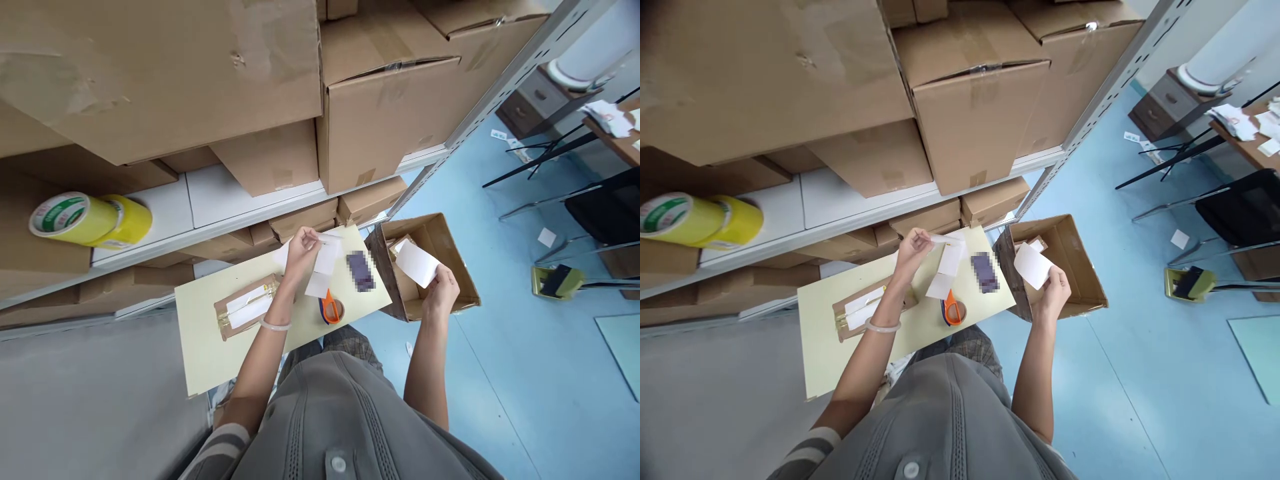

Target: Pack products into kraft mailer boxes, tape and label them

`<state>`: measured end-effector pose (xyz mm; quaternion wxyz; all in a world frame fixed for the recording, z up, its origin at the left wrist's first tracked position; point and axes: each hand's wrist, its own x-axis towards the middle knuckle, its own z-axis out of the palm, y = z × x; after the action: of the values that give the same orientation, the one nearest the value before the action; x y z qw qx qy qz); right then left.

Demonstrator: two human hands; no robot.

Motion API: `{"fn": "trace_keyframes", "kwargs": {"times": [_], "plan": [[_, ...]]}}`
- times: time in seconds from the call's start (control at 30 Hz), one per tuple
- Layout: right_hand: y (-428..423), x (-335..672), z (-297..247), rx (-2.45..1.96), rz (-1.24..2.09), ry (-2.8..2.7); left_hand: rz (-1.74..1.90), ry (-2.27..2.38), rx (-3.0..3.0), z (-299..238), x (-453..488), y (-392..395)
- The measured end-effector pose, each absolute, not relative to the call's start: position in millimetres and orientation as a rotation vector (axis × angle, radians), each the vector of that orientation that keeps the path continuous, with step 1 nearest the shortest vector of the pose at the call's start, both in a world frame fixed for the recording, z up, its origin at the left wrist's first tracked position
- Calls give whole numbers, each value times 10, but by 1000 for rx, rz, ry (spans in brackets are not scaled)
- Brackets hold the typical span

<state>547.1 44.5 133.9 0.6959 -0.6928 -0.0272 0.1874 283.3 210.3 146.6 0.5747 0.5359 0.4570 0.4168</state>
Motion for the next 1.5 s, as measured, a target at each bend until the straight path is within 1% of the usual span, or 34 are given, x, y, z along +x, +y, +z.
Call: {"fn": "trace_keyframes", "kwargs": {"times": [0.1,0.2,0.47,0.53,0.63,0.8,1.07,1.17,1.23,1.37,1.5], "plan": [[450,5501,1328,-1567,423,-88,1020,1068,1273,1527,2788,2095],[485,5502,1336,-1588,441,-101,984,1091,1298,1404,2693,1930],[681,5352,1328,-1569,540,-151,610,1303,1086,410,2618,1329],[727,5298,1322,-1572,581,-166,523,1336,1056,238,2653,1223],[777,5201,1341,-1577,627,-202,459,1349,1051,120,2696,1106],[801,4992,1399,-1568,696,-305,374,1330,1109,135,2670,999],[745,4516,1473,-1482,926,-569,405,1277,1189,387,2342,1008],[736,4295,1589,-1487,968,-812,376,1175,994,514,2161,1013],[734,4146,1672,-1508,934,-1039,416,1062,778,605,2008,1008],[722,3826,1766,-1550,846,-1432,627,858,462,766,1625,988],[688,3455,1756,-1500,882,-1673,773,855,301,855,1194,904]]}}
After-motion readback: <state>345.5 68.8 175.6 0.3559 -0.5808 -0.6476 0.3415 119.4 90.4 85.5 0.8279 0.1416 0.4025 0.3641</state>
